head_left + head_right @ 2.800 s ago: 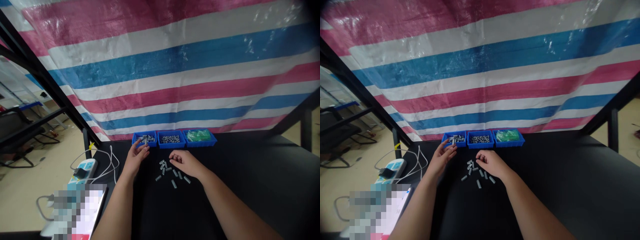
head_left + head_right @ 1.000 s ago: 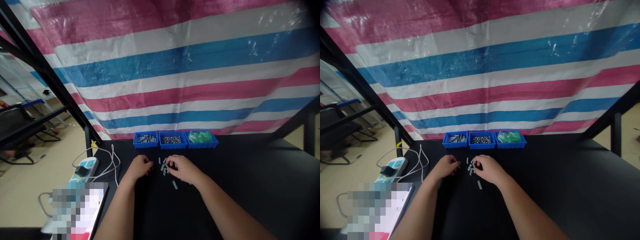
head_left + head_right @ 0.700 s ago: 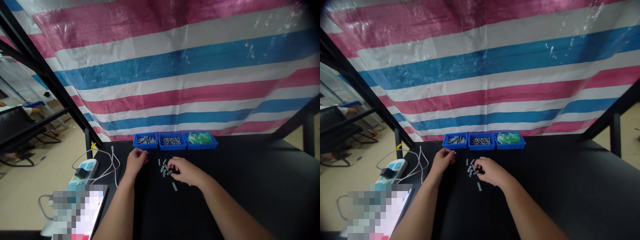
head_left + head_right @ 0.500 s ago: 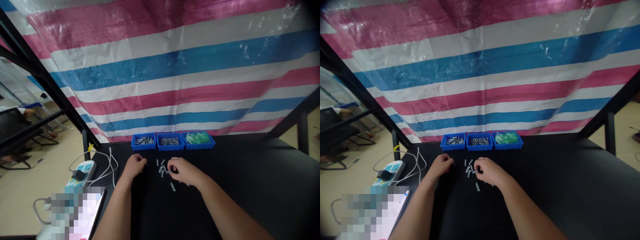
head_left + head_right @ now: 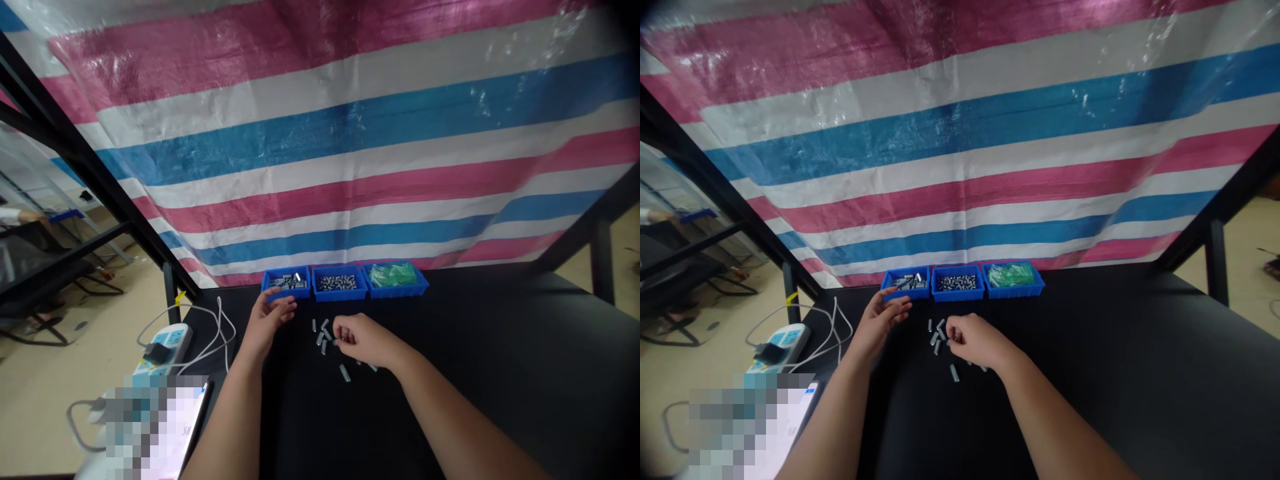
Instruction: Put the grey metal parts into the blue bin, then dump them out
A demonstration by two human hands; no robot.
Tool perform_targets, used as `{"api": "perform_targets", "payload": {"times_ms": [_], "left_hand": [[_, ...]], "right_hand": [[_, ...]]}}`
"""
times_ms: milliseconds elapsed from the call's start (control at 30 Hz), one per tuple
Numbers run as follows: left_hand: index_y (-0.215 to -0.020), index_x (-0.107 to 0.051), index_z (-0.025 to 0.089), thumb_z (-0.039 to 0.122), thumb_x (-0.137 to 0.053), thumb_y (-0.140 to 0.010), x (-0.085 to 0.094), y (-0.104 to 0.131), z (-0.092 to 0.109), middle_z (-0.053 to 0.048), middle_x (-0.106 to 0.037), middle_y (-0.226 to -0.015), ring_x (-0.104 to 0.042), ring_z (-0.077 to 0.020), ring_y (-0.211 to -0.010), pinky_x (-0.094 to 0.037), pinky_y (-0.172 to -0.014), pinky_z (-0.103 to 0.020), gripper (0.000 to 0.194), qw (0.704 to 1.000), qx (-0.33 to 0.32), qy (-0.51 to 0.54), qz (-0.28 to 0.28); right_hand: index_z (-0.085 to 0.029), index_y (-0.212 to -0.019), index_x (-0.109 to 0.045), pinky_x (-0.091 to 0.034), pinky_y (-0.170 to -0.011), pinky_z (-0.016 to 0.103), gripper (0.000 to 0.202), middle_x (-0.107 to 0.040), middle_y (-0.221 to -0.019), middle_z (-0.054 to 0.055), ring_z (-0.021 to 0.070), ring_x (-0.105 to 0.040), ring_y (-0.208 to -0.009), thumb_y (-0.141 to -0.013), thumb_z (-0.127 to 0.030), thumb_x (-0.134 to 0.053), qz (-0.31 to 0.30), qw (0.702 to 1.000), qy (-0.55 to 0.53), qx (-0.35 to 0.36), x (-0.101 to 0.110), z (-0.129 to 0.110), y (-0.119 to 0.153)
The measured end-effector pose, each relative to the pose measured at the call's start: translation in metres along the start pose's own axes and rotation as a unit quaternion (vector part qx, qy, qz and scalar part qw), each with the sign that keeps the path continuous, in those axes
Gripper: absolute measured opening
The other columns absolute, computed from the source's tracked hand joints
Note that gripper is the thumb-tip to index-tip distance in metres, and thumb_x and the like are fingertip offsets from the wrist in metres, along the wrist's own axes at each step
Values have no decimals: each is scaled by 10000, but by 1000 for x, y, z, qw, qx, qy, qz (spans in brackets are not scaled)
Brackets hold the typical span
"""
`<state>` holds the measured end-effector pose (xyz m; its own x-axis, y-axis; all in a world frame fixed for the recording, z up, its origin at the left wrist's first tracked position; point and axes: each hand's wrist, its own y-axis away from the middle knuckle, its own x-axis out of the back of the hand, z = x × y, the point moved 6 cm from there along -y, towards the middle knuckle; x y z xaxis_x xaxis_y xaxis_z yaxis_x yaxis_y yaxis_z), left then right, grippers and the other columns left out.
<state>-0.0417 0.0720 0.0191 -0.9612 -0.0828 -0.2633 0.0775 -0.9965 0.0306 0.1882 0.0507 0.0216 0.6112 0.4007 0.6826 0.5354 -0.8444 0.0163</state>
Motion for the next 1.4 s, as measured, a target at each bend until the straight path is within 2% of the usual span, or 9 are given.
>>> {"api": "perform_targets", "payload": {"times_ms": [133,333,400,533,733,800,967,1067,1400], "left_hand": [[-1025,-574,155,396,-747,-755,-1,1,-4,-44,-699,-832,-687,-148,-654,-470,-536,-209,401,994,17,-107,-16],[-919,-604,150,354,-685,-703,5,-2,-10,-9,-657,-732,-603,-107,-534,-361,-460,-179,309,973,40,-225,17],[-875,-602,152,354,-670,-705,9,-3,-8,3,-634,-699,-578,-99,-510,-360,-461,-182,272,972,29,-230,36],[-822,-579,167,386,-652,-731,11,-2,-1,55,-526,-575,-503,-85,-442,-340,-446,-184,249,973,1,-223,53],[-822,-578,179,378,-628,-771,10,-3,-5,51,-523,-579,-498,-99,-449,-349,-473,-208,211,964,-13,-265,26],[-840,-594,184,353,-620,-787,15,-4,-5,30,-556,-633,-545,-125,-530,-404,-545,-233,179,942,-36,-331,36],[-1106,-655,176,239,-660,-761,30,-1,5,-109,-618,-1044,-613,-273,-998,-473,-915,-380,351,799,-102,-573,152],[-1221,-648,143,223,-639,-805,34,-1,3,-169,-592,-1166,-578,-329,-1102,-435,-1004,-435,423,753,-86,-631,167],[-987,-705,178,214,-590,-863,25,1,4,-110,-699,-957,-652,-253,-898,-453,-815,-332,172,787,-54,-608,84]], "right_hand": [[-214,-787,-624,-379,-547,219,54,-595,-608,-40,98,-520,-531,-809,-170,-602,5,1000,-7,1,2,1,0],[-195,-735,-653,-437,-566,238,90,-619,-627,-11,116,-571,-568,-818,-228,-647,12,998,-65,-9,-1,-1,-4],[-203,-900,-665,-513,-658,265,111,-685,-781,21,144,-647,-695,-844,-299,-667,61,984,-168,16,-1,-4,-9],[-253,-1297,-491,-572,-826,346,561,-678,-1184,104,192,-689,-977,-807,-339,-750,120,938,-321,49,-3,-4,-14],[-208,-1010,-633,-515,-645,278,165,-669,-867,27,134,-605,-690,-886,-315,-646,123,982,-140,36,1,-1,-11],[-223,-1020,-667,-508,-663,283,151,-657,-901,27,138,-596,-715,-881,-270,-628,126,990,-58,36,5,-2,-8],[-276,-1212,-669,-488,-969,369,363,-599,-1212,63,219,-595,-1116,-870,-184,-589,86,995,44,38,0,-1,-7],[-283,-1249,-646,-468,-1007,381,400,-589,-1220,60,221,-582,-1146,-875,-163,-572,68,995,61,32,-6,2,-9],[-224,-898,-602,-447,-818,311,160,-628,-944,22,192,-576,-943,-852,-79,-552,97,988,99,74,-8,-7,-13]]}}
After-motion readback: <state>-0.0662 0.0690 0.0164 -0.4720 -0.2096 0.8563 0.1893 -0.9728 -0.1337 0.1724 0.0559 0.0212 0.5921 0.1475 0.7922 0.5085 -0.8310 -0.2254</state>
